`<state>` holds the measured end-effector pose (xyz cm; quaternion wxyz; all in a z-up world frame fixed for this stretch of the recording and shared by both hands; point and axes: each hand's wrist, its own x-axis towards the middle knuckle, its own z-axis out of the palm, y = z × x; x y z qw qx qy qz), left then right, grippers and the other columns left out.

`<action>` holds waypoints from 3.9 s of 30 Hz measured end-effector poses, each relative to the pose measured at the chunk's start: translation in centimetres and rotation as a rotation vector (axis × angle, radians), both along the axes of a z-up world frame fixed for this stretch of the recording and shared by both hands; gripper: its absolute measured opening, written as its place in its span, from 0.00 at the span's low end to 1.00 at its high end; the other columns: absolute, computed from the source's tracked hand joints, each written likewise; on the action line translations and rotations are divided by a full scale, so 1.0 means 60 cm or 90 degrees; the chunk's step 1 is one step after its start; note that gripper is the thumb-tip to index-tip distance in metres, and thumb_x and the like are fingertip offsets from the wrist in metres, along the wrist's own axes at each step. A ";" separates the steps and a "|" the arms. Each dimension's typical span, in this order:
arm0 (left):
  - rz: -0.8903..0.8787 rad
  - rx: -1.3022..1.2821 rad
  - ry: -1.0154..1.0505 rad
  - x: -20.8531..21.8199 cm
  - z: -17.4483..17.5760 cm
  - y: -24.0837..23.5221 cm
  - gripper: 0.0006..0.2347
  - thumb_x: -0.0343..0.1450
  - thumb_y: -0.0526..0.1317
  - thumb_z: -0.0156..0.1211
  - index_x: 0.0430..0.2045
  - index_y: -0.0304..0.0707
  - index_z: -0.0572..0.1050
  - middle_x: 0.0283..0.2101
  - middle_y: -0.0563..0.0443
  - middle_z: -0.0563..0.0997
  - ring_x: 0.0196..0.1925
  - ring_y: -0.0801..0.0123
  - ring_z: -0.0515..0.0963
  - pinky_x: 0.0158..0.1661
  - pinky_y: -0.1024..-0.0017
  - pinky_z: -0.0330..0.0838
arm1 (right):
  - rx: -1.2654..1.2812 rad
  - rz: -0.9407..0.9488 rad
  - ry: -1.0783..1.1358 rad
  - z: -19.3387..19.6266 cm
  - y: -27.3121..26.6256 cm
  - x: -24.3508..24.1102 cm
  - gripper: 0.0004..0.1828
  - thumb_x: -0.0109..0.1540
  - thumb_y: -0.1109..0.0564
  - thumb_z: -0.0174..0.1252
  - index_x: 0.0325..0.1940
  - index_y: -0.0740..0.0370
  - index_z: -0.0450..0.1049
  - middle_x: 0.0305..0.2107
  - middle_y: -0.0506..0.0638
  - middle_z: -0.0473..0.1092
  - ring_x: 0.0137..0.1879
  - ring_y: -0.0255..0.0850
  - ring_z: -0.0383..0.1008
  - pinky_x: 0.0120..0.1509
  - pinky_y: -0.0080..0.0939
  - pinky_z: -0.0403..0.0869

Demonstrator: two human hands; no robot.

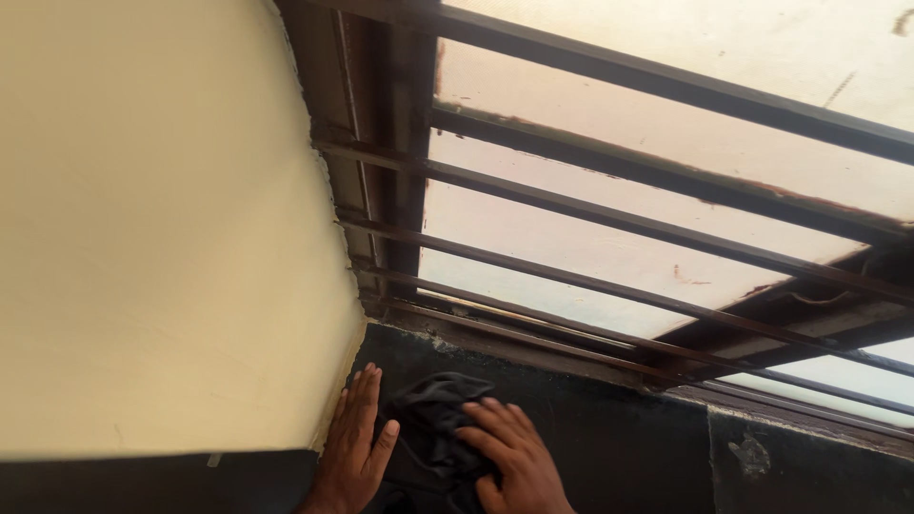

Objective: The person wipes the metal window frame and sill with a dark cloth. They clean the horizontal bars, vertical supports, and the bottom ledge of the window frame.

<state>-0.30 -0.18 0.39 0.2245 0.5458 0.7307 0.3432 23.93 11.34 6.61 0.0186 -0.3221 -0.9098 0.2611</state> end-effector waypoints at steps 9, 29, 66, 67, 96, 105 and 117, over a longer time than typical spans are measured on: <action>0.137 0.002 -0.159 0.014 -0.005 -0.027 0.29 0.77 0.50 0.41 0.72 0.34 0.49 0.76 0.35 0.53 0.78 0.46 0.48 0.71 0.51 0.43 | 0.274 -0.005 0.152 -0.053 -0.034 -0.170 0.35 0.66 0.43 0.52 0.72 0.67 0.62 0.73 0.66 0.52 0.80 0.61 0.45 0.80 0.66 0.42; -0.025 0.084 0.111 0.067 0.007 0.001 0.26 0.77 0.50 0.43 0.68 0.30 0.58 0.73 0.36 0.60 0.77 0.48 0.54 0.70 0.50 0.48 | 0.182 -0.136 0.113 -0.002 0.037 -0.052 0.29 0.49 0.59 0.58 0.56 0.55 0.75 0.59 0.52 0.69 0.73 0.49 0.60 0.77 0.63 0.48; -0.358 -0.072 0.294 0.440 -0.021 0.198 0.36 0.71 0.53 0.52 0.73 0.39 0.47 0.78 0.36 0.44 0.79 0.48 0.40 0.70 0.49 0.34 | 0.332 -0.742 -0.154 -0.094 0.160 0.708 0.38 0.66 0.36 0.47 0.77 0.53 0.53 0.76 0.54 0.46 0.82 0.54 0.39 0.78 0.72 0.36; -0.377 -0.122 0.302 0.460 -0.009 0.210 0.36 0.72 0.52 0.51 0.74 0.40 0.45 0.78 0.36 0.41 0.78 0.48 0.38 0.71 0.50 0.33 | 0.301 -0.784 -0.165 -0.099 0.183 0.736 0.40 0.67 0.35 0.46 0.78 0.53 0.51 0.76 0.54 0.43 0.82 0.55 0.37 0.78 0.71 0.36; -0.175 0.024 0.254 0.670 0.199 0.304 0.27 0.69 0.50 0.60 0.60 0.34 0.67 0.62 0.37 0.68 0.70 0.48 0.64 0.67 0.55 0.58 | 0.260 -0.718 0.459 0.129 0.229 0.763 0.12 0.71 0.53 0.51 0.54 0.61 0.73 0.45 0.55 0.73 0.49 0.45 0.76 0.52 0.44 0.75; -0.126 0.312 0.325 0.657 0.290 0.381 0.07 0.64 0.32 0.59 0.34 0.35 0.73 0.45 0.41 0.75 0.55 0.47 0.75 0.59 0.52 0.67 | 0.525 -0.253 0.317 0.192 0.267 0.485 0.18 0.64 0.52 0.60 0.59 0.54 0.72 0.55 0.51 0.71 0.67 0.48 0.66 0.72 0.55 0.54; -0.328 0.294 0.386 0.670 0.275 0.446 0.22 0.68 0.37 0.58 0.55 0.26 0.64 0.50 0.38 0.70 0.54 0.52 0.70 0.57 0.56 0.62 | 0.697 -0.638 0.109 0.132 0.378 0.842 0.10 0.73 0.55 0.47 0.55 0.58 0.72 0.53 0.51 0.71 0.66 0.53 0.65 0.72 0.57 0.61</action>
